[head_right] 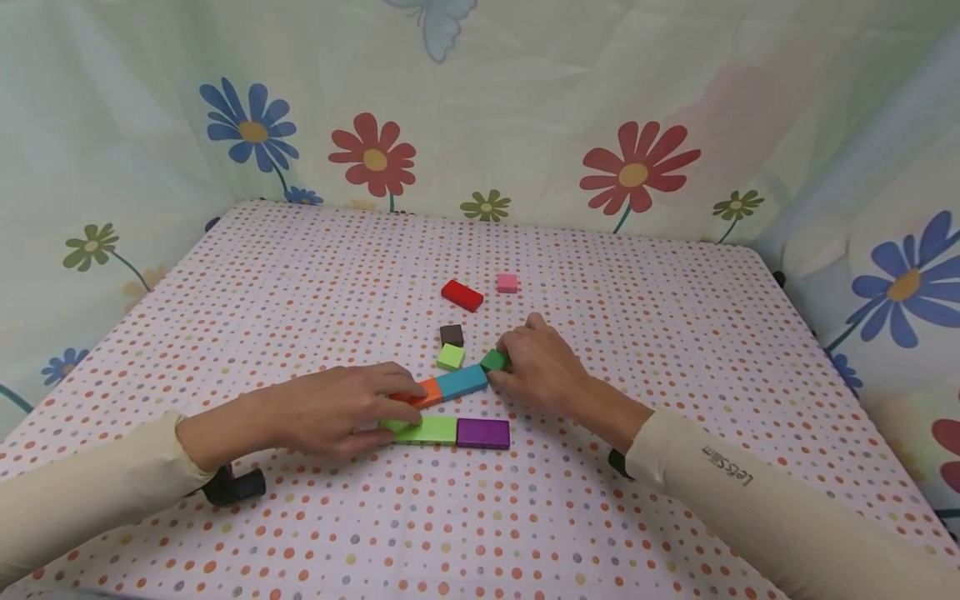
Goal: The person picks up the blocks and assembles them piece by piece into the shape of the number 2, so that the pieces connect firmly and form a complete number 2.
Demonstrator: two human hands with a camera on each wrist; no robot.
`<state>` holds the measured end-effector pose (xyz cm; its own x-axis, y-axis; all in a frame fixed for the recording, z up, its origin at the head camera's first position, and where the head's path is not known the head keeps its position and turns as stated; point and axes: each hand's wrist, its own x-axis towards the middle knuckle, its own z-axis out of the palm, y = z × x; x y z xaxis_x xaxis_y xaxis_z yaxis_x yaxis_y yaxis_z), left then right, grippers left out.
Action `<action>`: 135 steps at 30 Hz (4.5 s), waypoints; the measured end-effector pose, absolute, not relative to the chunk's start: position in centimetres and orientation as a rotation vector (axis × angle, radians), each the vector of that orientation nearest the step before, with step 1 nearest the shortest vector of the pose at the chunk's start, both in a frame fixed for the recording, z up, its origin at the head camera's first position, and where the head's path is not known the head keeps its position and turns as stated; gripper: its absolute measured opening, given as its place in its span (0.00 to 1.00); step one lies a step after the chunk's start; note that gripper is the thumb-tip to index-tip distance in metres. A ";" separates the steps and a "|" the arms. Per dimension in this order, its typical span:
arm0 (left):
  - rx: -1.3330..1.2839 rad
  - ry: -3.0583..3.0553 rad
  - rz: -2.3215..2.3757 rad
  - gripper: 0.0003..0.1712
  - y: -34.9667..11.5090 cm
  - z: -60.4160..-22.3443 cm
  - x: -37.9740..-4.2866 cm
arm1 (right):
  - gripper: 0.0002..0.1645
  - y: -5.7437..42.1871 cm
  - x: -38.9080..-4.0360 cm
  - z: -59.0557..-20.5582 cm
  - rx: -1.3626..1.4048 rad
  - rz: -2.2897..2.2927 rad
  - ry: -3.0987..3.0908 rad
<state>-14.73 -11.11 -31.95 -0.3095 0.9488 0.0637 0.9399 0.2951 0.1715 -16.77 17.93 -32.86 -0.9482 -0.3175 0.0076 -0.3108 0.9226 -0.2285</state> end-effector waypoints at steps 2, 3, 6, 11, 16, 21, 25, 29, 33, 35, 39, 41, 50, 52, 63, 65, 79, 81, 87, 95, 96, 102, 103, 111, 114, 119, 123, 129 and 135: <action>1.814 2.487 0.272 0.15 -11.1 -31.9 -14.7 | 0.23 17.9 -16.7 -32.9 -0.483 -0.348 3.047; 1.813 2.487 0.271 0.15 -11.1 -31.9 -14.7 | 0.23 17.9 -16.7 -32.9 -0.479 -0.351 3.045; 1.812 2.487 0.268 0.15 -11.1 -31.9 -14.7 | 0.23 17.8 -16.5 -32.9 -0.464 -0.367 3.041; 1.815 2.486 0.271 0.15 -11.1 -31.9 -14.7 | 0.25 17.8 -16.4 -32.9 -0.452 -0.384 3.034; 1.817 2.483 0.273 0.15 -11.1 -31.9 -14.7 | 0.24 18.0 -16.2 -33.0 -0.455 -0.410 3.035; 1.815 2.484 0.273 0.15 -11.1 -31.9 -14.7 | 0.23 18.1 -16.1 -33.1 -0.471 -0.436 3.037; 1.819 2.484 0.279 0.15 -11.1 -31.9 -14.7 | 0.23 18.1 -16.2 -33.1 -0.480 -0.440 3.037; 1.822 2.484 0.280 0.15 -11.1 -32.0 -14.7 | 0.23 18.0 -16.2 -33.1 -0.484 -0.434 3.040; 1.827 2.487 0.275 0.15 -11.2 -32.0 -14.7 | 0.24 18.1 -16.2 -33.1 -0.495 -0.421 3.055; 1.830 2.487 0.273 0.15 -11.2 -32.1 -14.7 | 0.25 18.1 -16.2 -33.1 -0.503 -0.410 3.066; 1.829 2.486 0.273 0.15 -11.2 -32.1 -14.8 | 0.26 18.1 -16.2 -33.2 -0.524 -0.395 3.083; 1.827 2.484 0.273 0.15 -11.2 -32.1 -14.8 | 0.26 18.0 -16.3 -33.2 -0.541 -0.391 3.091; 1.835 2.482 0.284 0.15 -11.2 -32.2 -14.9 | 0.24 17.6 -16.5 -33.1 -0.620 -0.442 3.097; 1.834 2.483 0.285 0.14 -11.2 -32.2 -14.9 | 0.25 17.3 -16.5 -33.1 -0.614 -0.455 3.097; 1.853 2.494 0.262 0.14 -11.2 -32.2 -15.0 | 0.27 16.2 -16.8 -33.0 -0.596 -0.356 3.118; 1.862 2.494 0.260 0.14 -11.2 -32.2 -15.0 | 0.28 16.1 -16.8 -33.0 -0.584 -0.341 3.120; 1.881 2.481 0.286 0.14 -11.2 -32.1 -15.0 | 0.27 15.7 -17.1 -33.0 -0.660 -0.343 3.124; 1.880 2.479 0.301 0.13 -11.2 -32.1 -15.0 | 0.27 15.6 -17.1 -33.1 -0.679 -0.352 3.125; 1.853 2.479 0.290 0.14 -11.2 -32.2 -15.1 | 0.27 15.2 -17.2 -33.2 -0.735 -0.366 3.124; 1.841 2.477 0.280 0.14 -11.2 -32.2 -15.1 | 0.28 14.5 -17.2 -33.1 -0.752 -0.311 3.121; 1.841 2.478 0.281 0.14 -11.2 -32.2 -15.1 | 0.28 14.5 -17.2 -33.2 -0.748 -0.311 3.120; 1.857 2.480 0.294 0.14 -11.2 -32.2 -15.1 | 0.25 14.2 -17.2 -33.3 -0.765 -0.313 3.126; 1.863 2.479 0.298 0.14 -11.2 -32.2 -15.1 | 0.25 14.2 -17.2 -33.3 -0.767 -0.311 3.127; 1.869 2.479 0.287 0.14 -11.2 -32.2 -15.1 | 0.25 13.7 -17.4 -33.1 -0.708 -0.348 3.104; 1.856 2.482 0.278 0.14 -11.2 -32.2 -15.1 | 0.23 13.5 -17.5 -32.9 -0.666 -0.399 3.091; 1.849 2.486 0.279 0.14 -11.4 -32.3 -15.1 | 0.19 13.1 -17.7 -32.8 -0.643 -0.429 3.070; 1.861 2.483 0.284 0.14 -11.3 -32.2 -15.1 | 0.18 13.0 -17.9 -32.5 -0.626 -0.410 3.048; 1.867 2.478 0.288 0.13 -11.3 -32.2 -15.1 | 0.18 12.9 -18.0 -32.2 -0.612 -0.397 3.015; 1.881 2.473 0.294 0.13 -11.3 -32.1 -15.1 | 0.16 12.9 -18.2 -32.1 -0.631 -0.401 2.990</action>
